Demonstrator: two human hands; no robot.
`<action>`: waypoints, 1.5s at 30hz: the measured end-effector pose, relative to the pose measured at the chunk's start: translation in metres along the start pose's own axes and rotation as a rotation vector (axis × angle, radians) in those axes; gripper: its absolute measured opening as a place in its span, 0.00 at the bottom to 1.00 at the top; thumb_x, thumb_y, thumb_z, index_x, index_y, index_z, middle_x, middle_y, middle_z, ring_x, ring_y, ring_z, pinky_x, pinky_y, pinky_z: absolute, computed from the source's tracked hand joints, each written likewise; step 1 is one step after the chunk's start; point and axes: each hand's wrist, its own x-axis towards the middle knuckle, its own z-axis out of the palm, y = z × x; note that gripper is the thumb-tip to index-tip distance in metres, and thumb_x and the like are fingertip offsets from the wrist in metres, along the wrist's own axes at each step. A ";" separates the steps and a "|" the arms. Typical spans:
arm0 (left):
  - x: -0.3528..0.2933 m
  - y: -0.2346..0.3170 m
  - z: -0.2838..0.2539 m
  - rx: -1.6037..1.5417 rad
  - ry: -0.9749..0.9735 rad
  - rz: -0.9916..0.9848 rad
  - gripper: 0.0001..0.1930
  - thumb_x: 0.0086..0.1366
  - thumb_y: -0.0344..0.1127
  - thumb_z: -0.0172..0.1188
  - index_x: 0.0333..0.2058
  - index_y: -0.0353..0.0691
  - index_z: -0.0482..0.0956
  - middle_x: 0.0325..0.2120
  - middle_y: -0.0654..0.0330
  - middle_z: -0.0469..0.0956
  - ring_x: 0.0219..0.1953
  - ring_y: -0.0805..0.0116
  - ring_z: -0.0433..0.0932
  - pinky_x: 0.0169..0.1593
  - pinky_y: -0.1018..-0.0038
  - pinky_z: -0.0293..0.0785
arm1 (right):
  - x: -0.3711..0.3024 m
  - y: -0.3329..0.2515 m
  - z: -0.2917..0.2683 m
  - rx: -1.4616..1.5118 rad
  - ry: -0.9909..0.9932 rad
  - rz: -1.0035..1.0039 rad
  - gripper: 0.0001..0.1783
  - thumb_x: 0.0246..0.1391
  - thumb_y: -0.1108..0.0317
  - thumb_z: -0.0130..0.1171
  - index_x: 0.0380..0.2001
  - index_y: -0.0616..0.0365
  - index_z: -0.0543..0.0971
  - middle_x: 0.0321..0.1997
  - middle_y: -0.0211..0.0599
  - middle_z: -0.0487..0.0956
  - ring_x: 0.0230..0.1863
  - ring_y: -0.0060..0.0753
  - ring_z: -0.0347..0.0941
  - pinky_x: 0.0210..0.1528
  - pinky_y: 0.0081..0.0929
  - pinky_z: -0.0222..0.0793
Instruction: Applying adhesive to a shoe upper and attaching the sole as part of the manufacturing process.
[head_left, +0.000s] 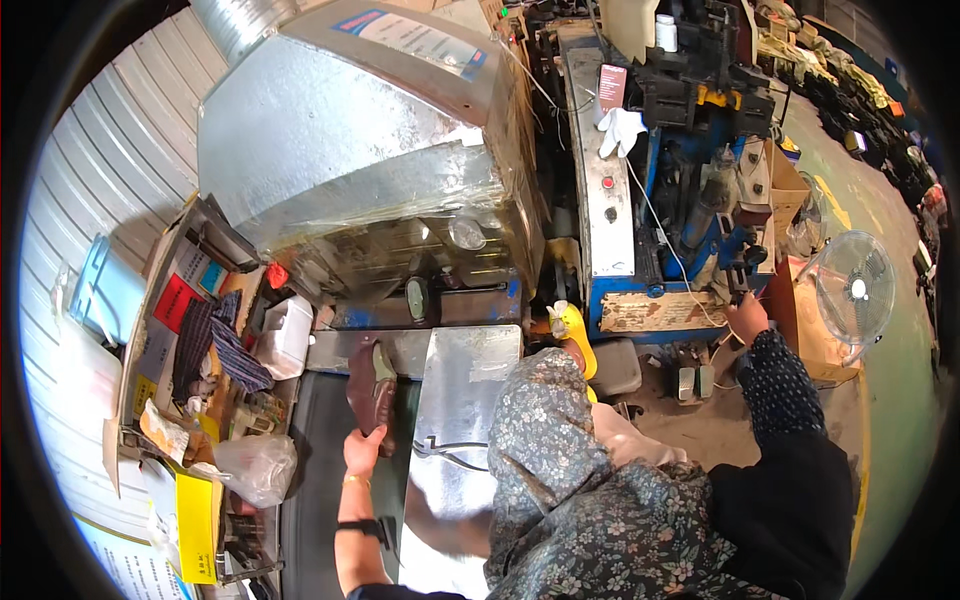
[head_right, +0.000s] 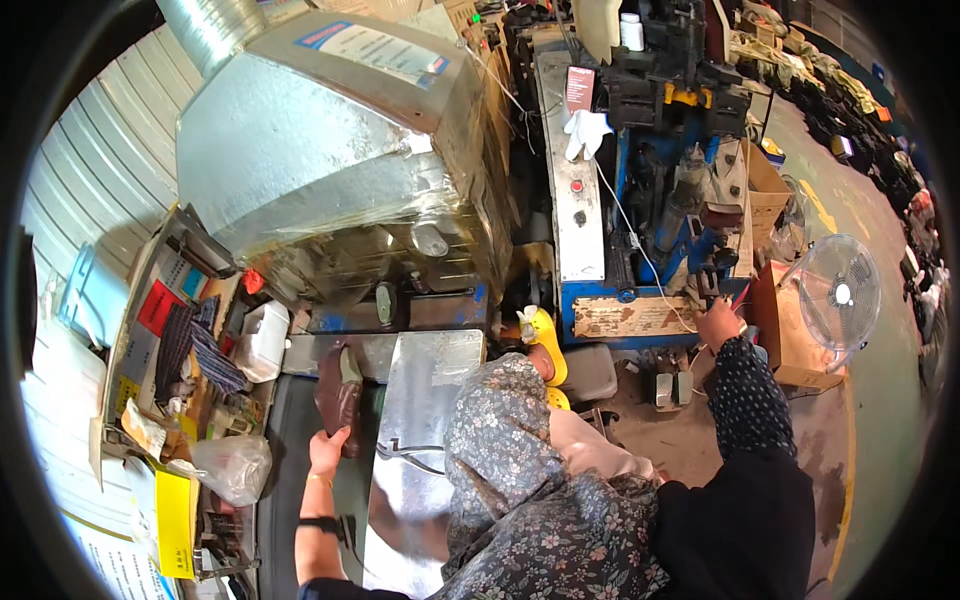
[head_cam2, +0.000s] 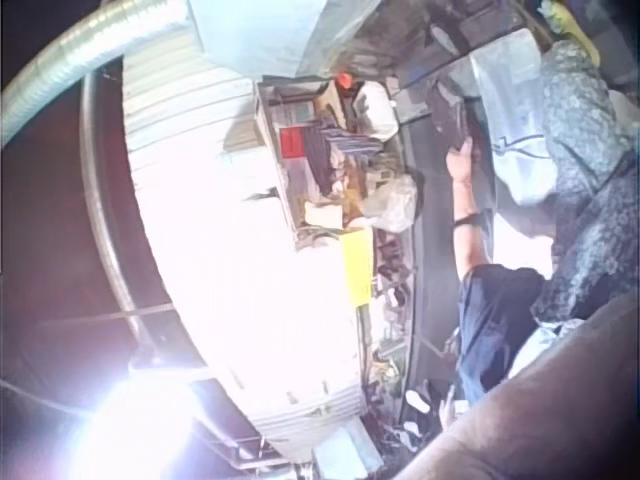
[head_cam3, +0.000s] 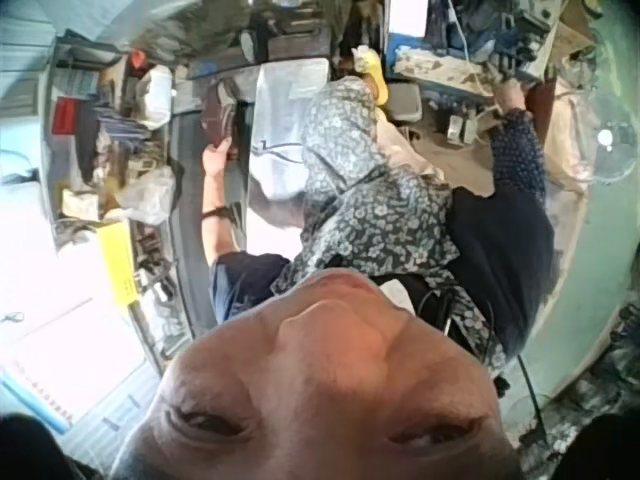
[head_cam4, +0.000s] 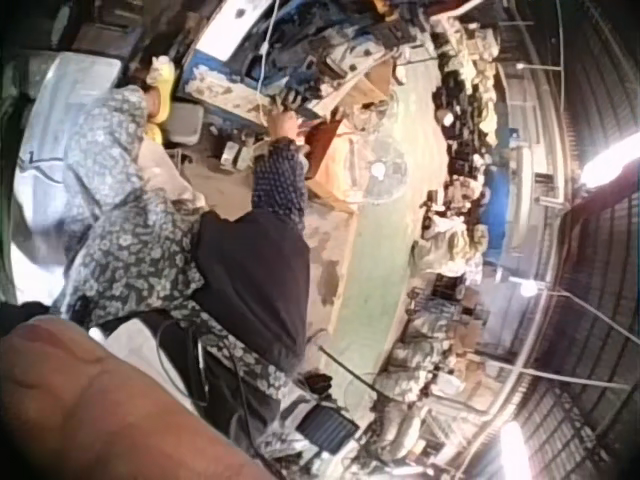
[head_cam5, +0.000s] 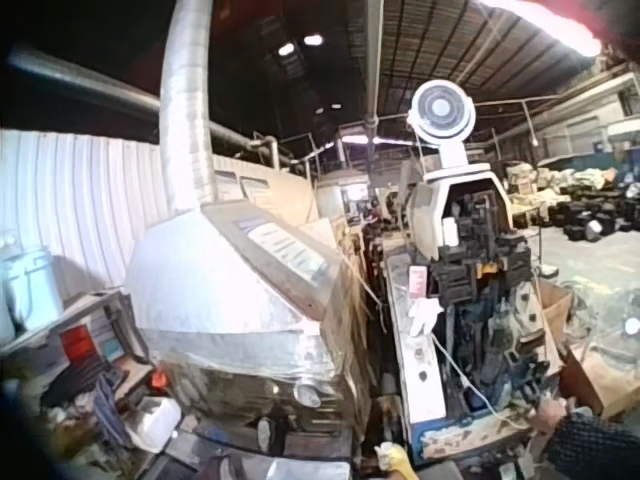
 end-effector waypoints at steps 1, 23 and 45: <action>-0.019 -0.002 -0.007 -0.439 -0.133 -0.082 0.28 0.53 0.46 0.67 0.45 0.29 0.74 0.37 0.53 0.81 0.42 0.53 0.80 0.48 0.63 0.76 | -0.024 -0.004 -0.008 0.009 0.003 -0.004 0.27 0.54 0.55 0.56 0.51 0.63 0.72 0.52 0.57 0.75 0.54 0.56 0.71 0.60 0.48 0.59; -0.255 0.203 0.077 -0.628 -0.510 0.978 0.54 0.54 0.42 0.70 0.69 0.38 0.40 0.66 0.46 0.53 0.69 0.55 0.52 0.69 0.63 0.48 | -0.250 -0.191 -0.073 0.775 -0.443 -1.101 0.36 0.39 0.54 0.75 0.49 0.62 0.73 0.51 0.45 0.79 0.49 0.40 0.78 0.51 0.29 0.72; -0.176 0.239 0.081 -0.564 -0.313 0.812 0.33 0.51 0.28 0.69 0.56 0.37 0.67 0.62 0.47 0.62 0.63 0.59 0.64 0.61 0.69 0.63 | -0.277 -0.181 0.036 0.967 -0.459 -0.774 0.17 0.61 0.60 0.55 0.34 0.67 0.76 0.27 0.56 0.78 0.30 0.54 0.77 0.32 0.38 0.70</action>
